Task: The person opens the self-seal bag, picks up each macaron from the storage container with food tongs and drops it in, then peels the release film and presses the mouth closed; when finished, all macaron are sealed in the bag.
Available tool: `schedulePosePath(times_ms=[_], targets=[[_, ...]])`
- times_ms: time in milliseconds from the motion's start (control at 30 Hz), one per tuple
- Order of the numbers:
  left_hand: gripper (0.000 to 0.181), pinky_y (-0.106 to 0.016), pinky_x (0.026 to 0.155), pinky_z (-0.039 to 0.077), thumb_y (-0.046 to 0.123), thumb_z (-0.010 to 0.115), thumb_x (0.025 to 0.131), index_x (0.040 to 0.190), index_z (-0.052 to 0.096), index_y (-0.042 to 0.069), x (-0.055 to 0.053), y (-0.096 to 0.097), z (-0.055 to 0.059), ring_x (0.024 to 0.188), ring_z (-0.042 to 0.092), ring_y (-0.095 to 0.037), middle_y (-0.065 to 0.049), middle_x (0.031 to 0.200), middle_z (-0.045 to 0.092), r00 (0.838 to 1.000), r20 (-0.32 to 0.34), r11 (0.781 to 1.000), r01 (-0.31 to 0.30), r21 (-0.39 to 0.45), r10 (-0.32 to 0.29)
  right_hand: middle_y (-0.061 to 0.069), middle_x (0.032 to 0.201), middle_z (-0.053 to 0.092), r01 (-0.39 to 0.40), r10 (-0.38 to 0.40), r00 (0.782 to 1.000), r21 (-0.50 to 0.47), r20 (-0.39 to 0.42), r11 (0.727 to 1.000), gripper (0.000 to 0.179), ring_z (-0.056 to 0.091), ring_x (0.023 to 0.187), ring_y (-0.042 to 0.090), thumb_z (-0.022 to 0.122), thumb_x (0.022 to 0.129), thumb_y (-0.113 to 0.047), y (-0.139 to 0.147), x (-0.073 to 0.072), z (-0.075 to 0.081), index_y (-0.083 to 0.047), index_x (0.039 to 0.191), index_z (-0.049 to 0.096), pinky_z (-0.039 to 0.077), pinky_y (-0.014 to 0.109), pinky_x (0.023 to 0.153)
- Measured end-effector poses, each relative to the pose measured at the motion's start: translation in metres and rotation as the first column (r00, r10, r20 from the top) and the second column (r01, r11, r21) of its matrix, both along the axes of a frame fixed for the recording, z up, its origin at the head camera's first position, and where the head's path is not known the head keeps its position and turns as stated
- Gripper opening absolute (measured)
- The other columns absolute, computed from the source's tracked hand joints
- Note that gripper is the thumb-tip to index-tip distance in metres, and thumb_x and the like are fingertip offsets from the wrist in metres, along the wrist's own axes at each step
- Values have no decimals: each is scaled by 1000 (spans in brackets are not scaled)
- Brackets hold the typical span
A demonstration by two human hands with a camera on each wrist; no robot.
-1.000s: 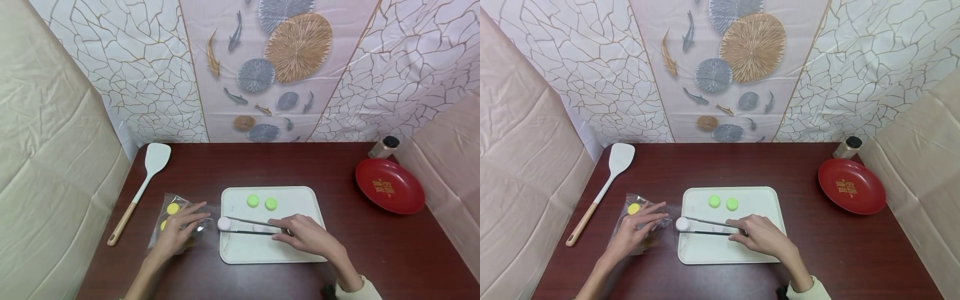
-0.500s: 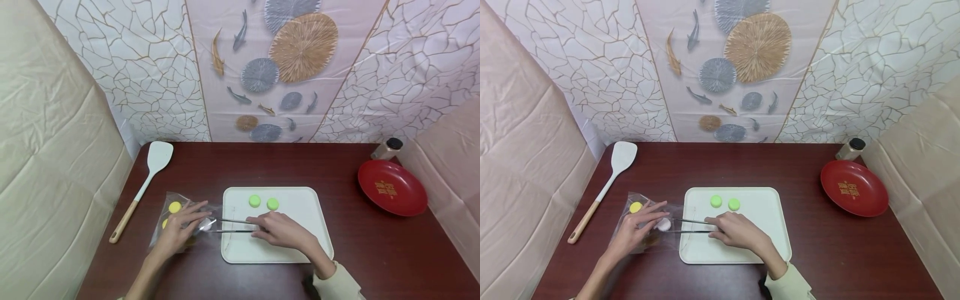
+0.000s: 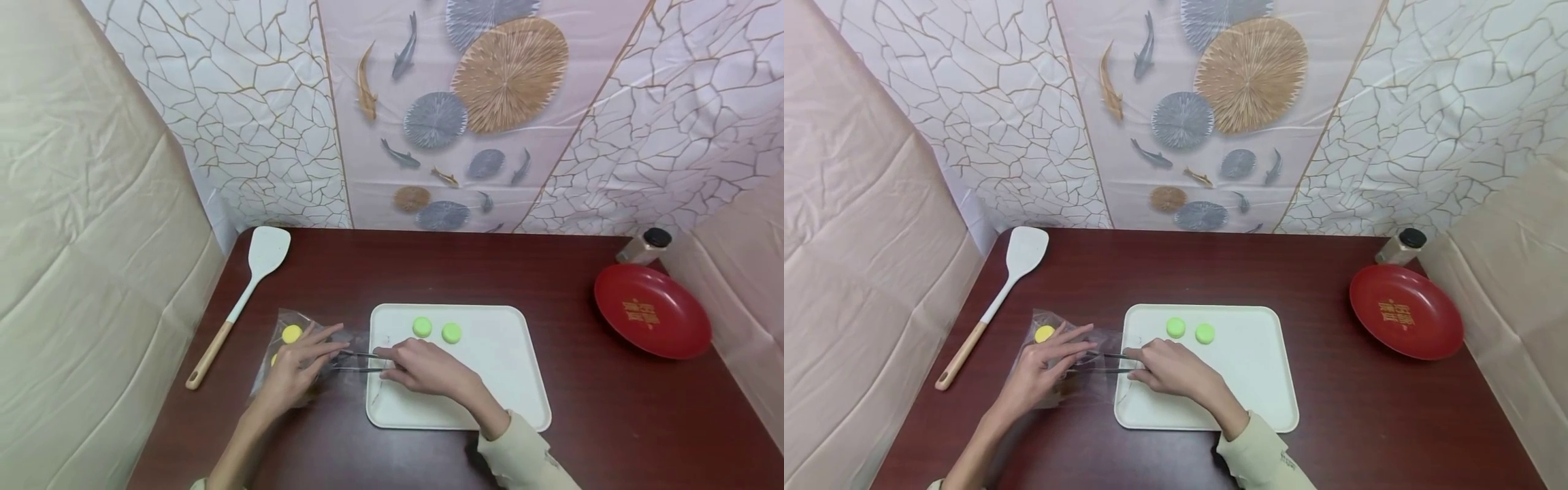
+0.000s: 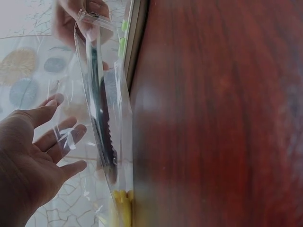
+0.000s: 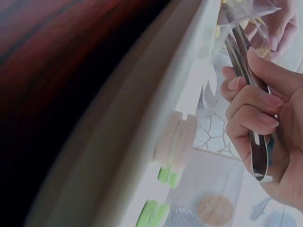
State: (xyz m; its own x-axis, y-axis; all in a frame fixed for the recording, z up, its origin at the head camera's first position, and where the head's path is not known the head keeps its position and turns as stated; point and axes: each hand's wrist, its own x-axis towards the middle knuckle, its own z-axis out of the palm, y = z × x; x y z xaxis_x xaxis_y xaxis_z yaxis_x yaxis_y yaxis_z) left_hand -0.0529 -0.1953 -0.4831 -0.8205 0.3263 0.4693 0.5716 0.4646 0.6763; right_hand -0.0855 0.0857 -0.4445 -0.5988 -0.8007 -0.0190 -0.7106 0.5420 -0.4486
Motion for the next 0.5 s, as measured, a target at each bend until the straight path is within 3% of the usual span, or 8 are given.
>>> schedulePosePath(times_ms=[167, 367, 500], targets=[[35, -22, 134, 25, -13, 78, 91, 119, 85, 8, 0, 1, 2, 123, 75, -42, -18, 139, 75, 1000, 7, 1000, 0, -2, 0, 9, 102, 83, 14, -14, 1000, 22, 23, 1000, 33, 58, 70, 2, 75, 105, -18, -6, -3, -4, -2, 134, 75, 53, 22, 63], [32, -22, 135, 26, -11, 78, 93, 119, 85, 7, 1, 1, 1, 124, 75, -43, -18, 140, 75, 1000, 19, 1000, -2, -7, 2, 5, 87, 79, 62, -63, 994, 13, 84, 998, 38, 46, 61, -1, 78, 103, -22, -3, -1, -5, -3, 136, 75, 44, 19, 56], [32, -22, 135, 26, -12, 78, 93, 119, 85, 6, 1, 1, 1, 122, 75, -43, -19, 139, 75, 1000, 7, 1000, -6, -5, 6, -4, 80, 71, 88, -85, 992, -29, 95, 996, 37, 44, 61, -3, 79, 103, -23, 18, 5, 0, -6, 135, 76, 41, 17, 55]])
